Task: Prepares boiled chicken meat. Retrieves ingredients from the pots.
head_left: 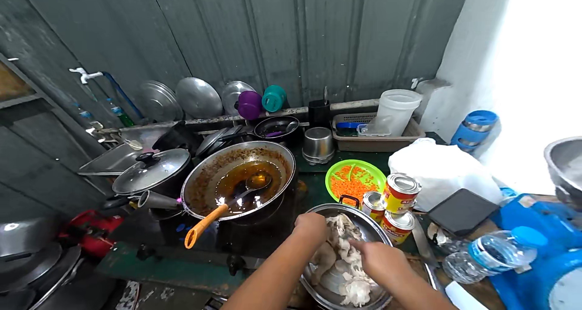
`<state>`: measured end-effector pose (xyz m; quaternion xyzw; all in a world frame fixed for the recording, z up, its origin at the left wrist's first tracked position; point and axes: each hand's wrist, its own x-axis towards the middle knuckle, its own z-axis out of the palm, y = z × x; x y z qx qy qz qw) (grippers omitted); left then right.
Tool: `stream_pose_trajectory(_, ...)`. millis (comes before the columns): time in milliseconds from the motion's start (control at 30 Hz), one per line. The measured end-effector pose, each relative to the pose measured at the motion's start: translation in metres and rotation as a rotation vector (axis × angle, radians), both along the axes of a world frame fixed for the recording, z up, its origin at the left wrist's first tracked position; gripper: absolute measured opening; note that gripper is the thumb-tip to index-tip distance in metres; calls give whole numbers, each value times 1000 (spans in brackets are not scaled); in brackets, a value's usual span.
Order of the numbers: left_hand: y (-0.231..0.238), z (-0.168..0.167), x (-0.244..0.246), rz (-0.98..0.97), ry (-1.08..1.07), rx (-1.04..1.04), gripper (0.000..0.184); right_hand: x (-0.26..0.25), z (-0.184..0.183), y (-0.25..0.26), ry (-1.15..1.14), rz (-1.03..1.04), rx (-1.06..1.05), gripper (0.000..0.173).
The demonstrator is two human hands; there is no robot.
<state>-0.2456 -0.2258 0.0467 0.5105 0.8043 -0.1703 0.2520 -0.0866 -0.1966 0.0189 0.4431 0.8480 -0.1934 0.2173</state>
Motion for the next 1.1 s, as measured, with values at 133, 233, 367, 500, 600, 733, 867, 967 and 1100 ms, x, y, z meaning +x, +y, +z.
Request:
stream_pose_trajectory(133, 0, -2, 2, 13, 19, 7, 28, -1, -27, 1, -53, -5, -10, 61)
stream_pose_trajectory(233, -1, -5, -1, 7, 9, 18, 28, 23, -9, -1, -136, 9, -69, 54)
stream_pose_trajectory(367, -2, -3, 3, -11, -13, 21, 30, 14, 0, 3, -51, -25, 0, 54)
stream_pose_trajectory(500, -3, -2, 0, -2, -3, 21, 28, 10, -22, 5, -120, -90, 29, 58)
stream_pose_trajectory(600, -2, -5, -3, 21, -10, 23, 27, 37, -14, 5, -191, -72, -46, 51)
stream_pose_trajectory(733, -10, 0, -9, 38, -22, 39, 30, 60, 7, 4, -158, -16, -179, 47)
stream_pose_trajectory(867, -41, 16, -21, 92, -56, 90, 28, 72, 5, 3, -34, -65, -195, 50)
stream_pose_trajectory(967, -63, 14, -15, 50, -165, 118, 34, 68, 0, -10, -41, -41, -205, 49)
stream_pose_trajectory(1100, -62, -19, 29, -24, -181, -43, 32, 44, -17, -30, -111, 7, -138, 54)
